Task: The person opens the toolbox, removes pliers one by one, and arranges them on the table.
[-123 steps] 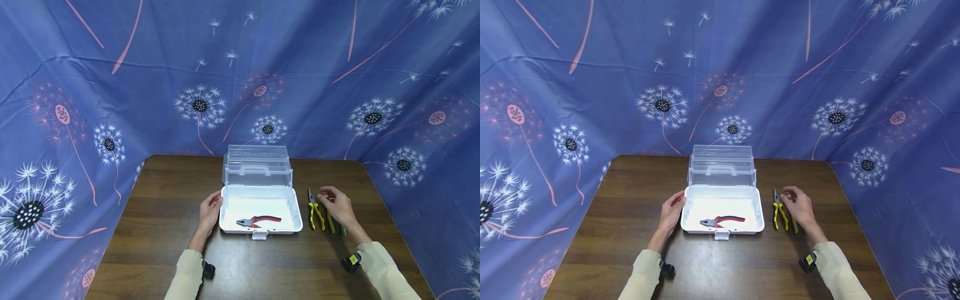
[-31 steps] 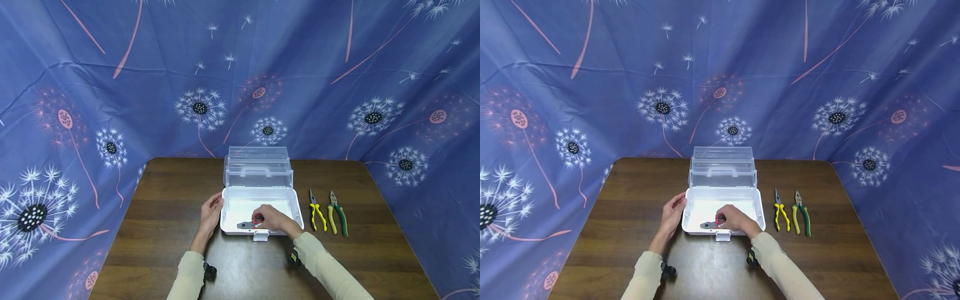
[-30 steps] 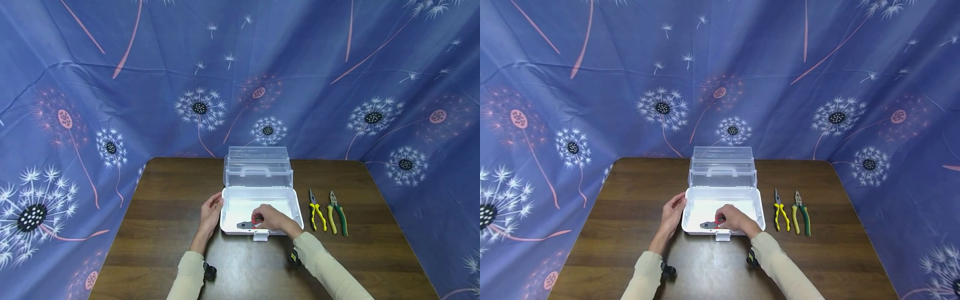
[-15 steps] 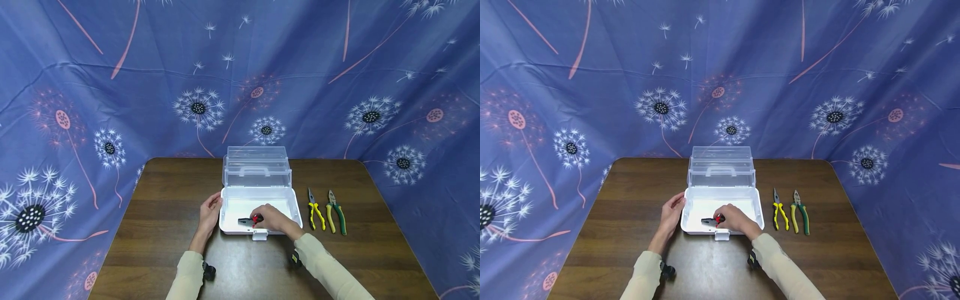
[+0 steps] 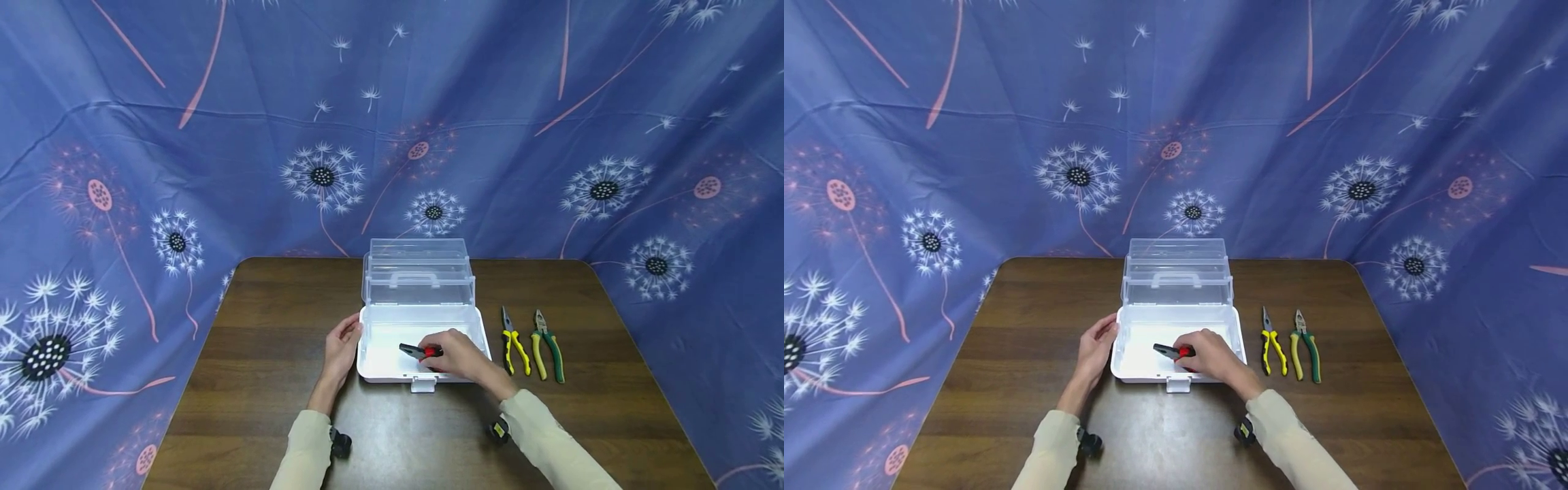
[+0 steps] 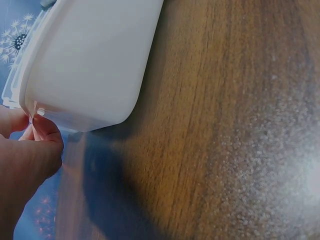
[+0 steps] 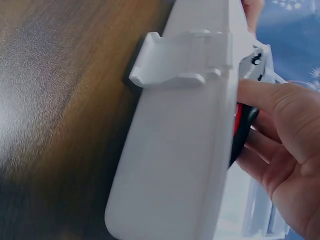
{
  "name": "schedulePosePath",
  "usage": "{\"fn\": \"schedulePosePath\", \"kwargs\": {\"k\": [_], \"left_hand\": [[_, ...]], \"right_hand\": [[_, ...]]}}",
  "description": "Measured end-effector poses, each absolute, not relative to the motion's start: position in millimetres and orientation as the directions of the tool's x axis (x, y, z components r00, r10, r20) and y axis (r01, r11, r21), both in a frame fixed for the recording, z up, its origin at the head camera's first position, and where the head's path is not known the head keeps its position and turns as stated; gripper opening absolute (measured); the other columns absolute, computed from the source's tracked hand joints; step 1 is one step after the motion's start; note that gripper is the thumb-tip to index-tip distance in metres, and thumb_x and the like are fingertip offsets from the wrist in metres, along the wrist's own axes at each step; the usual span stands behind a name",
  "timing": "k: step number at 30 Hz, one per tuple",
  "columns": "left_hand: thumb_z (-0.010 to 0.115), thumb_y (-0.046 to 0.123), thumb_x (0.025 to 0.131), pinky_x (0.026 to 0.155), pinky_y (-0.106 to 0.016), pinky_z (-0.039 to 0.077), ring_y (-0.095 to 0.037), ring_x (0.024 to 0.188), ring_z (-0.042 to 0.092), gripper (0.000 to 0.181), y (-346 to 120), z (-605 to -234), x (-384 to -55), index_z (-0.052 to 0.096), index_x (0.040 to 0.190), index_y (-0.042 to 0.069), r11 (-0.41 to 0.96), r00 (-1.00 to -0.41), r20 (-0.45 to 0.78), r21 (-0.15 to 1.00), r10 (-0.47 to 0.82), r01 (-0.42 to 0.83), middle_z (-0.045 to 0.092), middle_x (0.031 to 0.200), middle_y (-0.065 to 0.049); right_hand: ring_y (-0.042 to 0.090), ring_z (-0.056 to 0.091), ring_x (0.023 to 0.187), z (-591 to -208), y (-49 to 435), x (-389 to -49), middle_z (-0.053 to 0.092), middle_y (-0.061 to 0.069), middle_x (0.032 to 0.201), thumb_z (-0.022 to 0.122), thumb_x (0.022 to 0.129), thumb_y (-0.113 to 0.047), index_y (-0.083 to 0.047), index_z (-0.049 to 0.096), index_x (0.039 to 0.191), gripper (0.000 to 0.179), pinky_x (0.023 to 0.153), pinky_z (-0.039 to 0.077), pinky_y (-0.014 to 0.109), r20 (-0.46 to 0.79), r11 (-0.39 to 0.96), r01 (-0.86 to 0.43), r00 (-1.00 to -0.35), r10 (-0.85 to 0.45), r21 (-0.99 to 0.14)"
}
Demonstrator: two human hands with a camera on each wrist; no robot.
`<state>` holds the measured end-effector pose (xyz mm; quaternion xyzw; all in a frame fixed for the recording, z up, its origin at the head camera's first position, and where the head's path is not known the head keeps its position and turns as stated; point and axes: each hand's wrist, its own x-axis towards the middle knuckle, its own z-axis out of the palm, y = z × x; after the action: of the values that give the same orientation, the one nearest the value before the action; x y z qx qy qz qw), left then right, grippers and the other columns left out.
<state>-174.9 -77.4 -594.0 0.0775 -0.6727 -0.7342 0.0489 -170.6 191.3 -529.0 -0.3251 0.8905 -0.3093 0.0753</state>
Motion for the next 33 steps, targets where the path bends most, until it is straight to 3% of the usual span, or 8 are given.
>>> {"fn": "schedulePosePath", "kwargs": {"k": [4,11,17,26,30,33], "left_hand": [[0.062,0.005,0.101,0.082,-0.017,0.05,-0.014,0.098,0.062,0.031,-78.2,-594.8,-174.0,0.065,0.13,-0.007,-0.09,-0.983,-0.022,0.996,-0.182,-0.006,0.066,0.116,-0.016],[0.061,0.006,0.103,0.084,-0.016,0.049,-0.015,0.102,0.061,0.034,-77.6,-590.7,-175.1,0.062,0.135,-0.005,-0.086,-0.979,-0.101,0.993,-0.178,-0.086,0.063,0.124,-0.021],[0.061,0.005,0.103,0.084,-0.016,0.049,-0.013,0.1,0.061,0.033,-77.9,-590.1,-175.6,0.062,0.134,-0.007,-0.087,-0.978,-0.096,0.993,-0.188,-0.081,0.064,0.122,-0.02],[0.06,0.004,0.103,0.084,-0.015,0.048,-0.014,0.101,0.06,0.035,-77.8,-591.5,-176.6,0.06,0.135,-0.009,-0.091,-0.98,-0.092,0.993,-0.179,-0.076,0.063,0.125,-0.025],[0.058,0.001,0.103,0.083,-0.015,0.048,-0.016,0.101,0.06,0.035,-78.0,-592.6,-178.0,0.058,0.134,-0.013,-0.084,-0.982,-0.091,0.993,-0.167,-0.077,0.062,0.124,-0.028],[0.058,0.0,0.102,0.083,-0.015,0.049,-0.018,0.102,0.06,0.034,-77.6,-581.8,-173.5,0.058,0.134,-0.014,-0.089,-0.983,-0.093,0.993,-0.16,-0.079,0.062,0.123,-0.028]], "right_hand": [[0.002,0.051,0.068,-522.8,200.1,-169.4,0.067,-0.01,0.08,0.085,0.084,-0.01,-0.011,0.077,0.099,0.017,0.061,0.044,0.022,0.098,0.582,-0.49,-0.813,-0.574,-0.649],[0.011,0.069,0.081,-513.1,214.9,-167.6,0.075,-0.001,0.094,0.084,0.086,-0.01,-0.008,0.077,0.107,0.022,0.077,0.06,0.03,0.102,0.541,-0.335,-0.904,-0.415,-0.771],[0.02,0.073,0.085,-503.3,231.5,-168.2,0.077,0.007,0.096,0.087,0.083,-0.012,-0.001,0.076,0.111,0.032,0.075,0.061,0.032,0.081,0.532,-0.191,-0.971,-0.224,-0.825],[0.015,0.073,0.088,-491.8,261.0,-174.2,0.077,0.015,0.1,0.086,0.085,-0.017,0.004,0.073,0.112,0.036,0.077,0.058,0.021,0.063,0.46,-0.107,-0.992,-0.111,-0.881],[0.006,0.072,0.092,-485.3,274.8,-173.6,0.076,0.016,0.108,0.085,0.087,-0.022,0.006,0.068,0.121,0.047,0.08,0.056,0.019,-0.017,0.419,-0.012,-0.998,-0.065,-0.908],[0.01,0.074,0.093,-480.3,285.3,-173.5,0.076,0.014,0.111,0.084,0.088,-0.022,0.008,0.063,0.128,0.054,0.082,0.057,0.022,-0.093,0.336,0.07,-0.994,-0.053,-0.939]]}}
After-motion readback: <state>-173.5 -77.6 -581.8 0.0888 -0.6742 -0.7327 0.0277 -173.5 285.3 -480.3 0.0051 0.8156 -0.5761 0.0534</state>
